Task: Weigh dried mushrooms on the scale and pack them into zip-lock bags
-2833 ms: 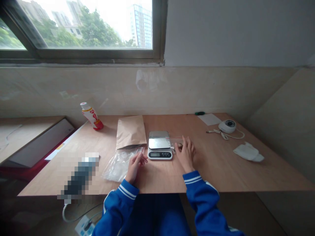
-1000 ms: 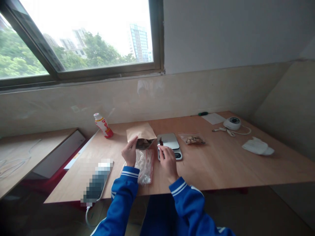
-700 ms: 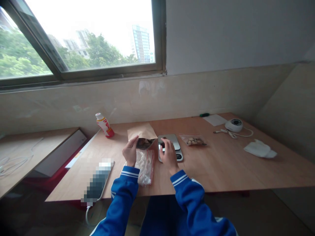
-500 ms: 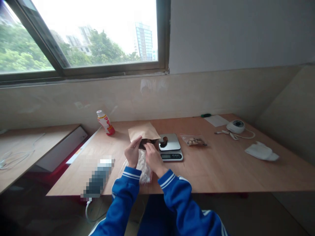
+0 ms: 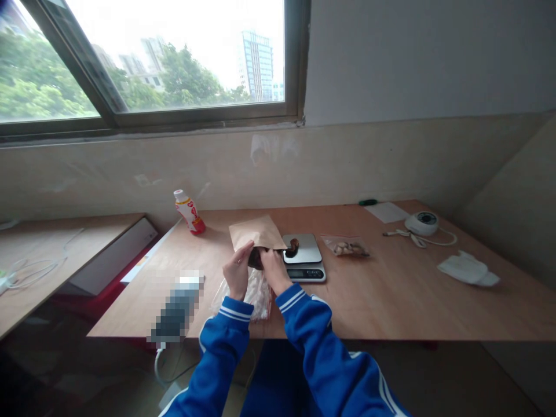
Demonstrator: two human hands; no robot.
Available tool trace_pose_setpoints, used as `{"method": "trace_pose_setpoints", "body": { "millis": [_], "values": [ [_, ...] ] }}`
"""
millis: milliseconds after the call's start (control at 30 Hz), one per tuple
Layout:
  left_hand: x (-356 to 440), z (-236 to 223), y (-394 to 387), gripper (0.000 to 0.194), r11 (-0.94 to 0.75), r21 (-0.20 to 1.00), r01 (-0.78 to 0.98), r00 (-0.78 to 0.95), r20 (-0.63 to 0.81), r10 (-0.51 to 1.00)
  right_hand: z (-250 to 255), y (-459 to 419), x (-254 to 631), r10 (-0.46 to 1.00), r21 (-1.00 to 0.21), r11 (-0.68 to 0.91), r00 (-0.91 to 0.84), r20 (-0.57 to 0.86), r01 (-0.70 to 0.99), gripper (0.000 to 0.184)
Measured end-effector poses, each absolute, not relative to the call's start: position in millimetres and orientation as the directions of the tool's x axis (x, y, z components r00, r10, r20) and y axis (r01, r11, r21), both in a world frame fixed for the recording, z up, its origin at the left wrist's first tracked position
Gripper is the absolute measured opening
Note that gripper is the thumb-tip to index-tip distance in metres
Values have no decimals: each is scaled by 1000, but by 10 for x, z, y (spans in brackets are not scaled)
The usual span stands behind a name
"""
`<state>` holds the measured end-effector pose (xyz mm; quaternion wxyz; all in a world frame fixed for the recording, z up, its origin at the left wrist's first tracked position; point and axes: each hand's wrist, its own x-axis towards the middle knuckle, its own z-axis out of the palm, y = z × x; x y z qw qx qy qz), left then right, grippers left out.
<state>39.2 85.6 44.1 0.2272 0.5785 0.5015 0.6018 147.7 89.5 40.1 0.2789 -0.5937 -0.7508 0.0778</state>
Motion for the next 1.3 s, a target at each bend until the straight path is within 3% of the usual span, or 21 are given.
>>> {"method": "trace_pose_setpoints", "body": {
  "millis": [200, 467, 733, 833, 933, 1067, 1200, 1300],
  "values": [
    [374, 379, 852, 21, -421, 821, 386, -222, 526, 821, 279, 726, 1501, 871, -461, 298, -40, 490, 836, 27],
    [426, 292, 872, 22, -469, 753, 461, -220, 609, 762, 196, 654, 1553, 779, -617, 388, 115, 617, 684, 21],
    [440, 158, 951, 22, -544, 687, 483, -256, 704, 662, 338, 336, 1703, 691, -582, 502, 108, 714, 639, 21],
    [450, 84, 966, 21, -574, 683, 452, -294, 721, 627, 284, 344, 1947, 616, -556, 450, 207, 760, 699, 20],
    [457, 6, 968, 20, -605, 678, 417, -309, 732, 607, 163, 519, 2241, 583, -607, 318, 355, 731, 728, 20],
    [457, -53, 959, 21, -615, 669, 416, -278, 738, 615, 23, 797, 2511, 694, -685, 185, 400, 599, 705, 28],
    [459, -62, 954, 21, -598, 672, 437, -281, 734, 619, 29, 806, 2475, 638, -584, 182, 357, 682, 791, 28],
    [461, -67, 957, 20, -603, 671, 431, -277, 734, 620, 113, 632, 2228, 626, -474, 306, 200, 753, 826, 26]
  ]
}}
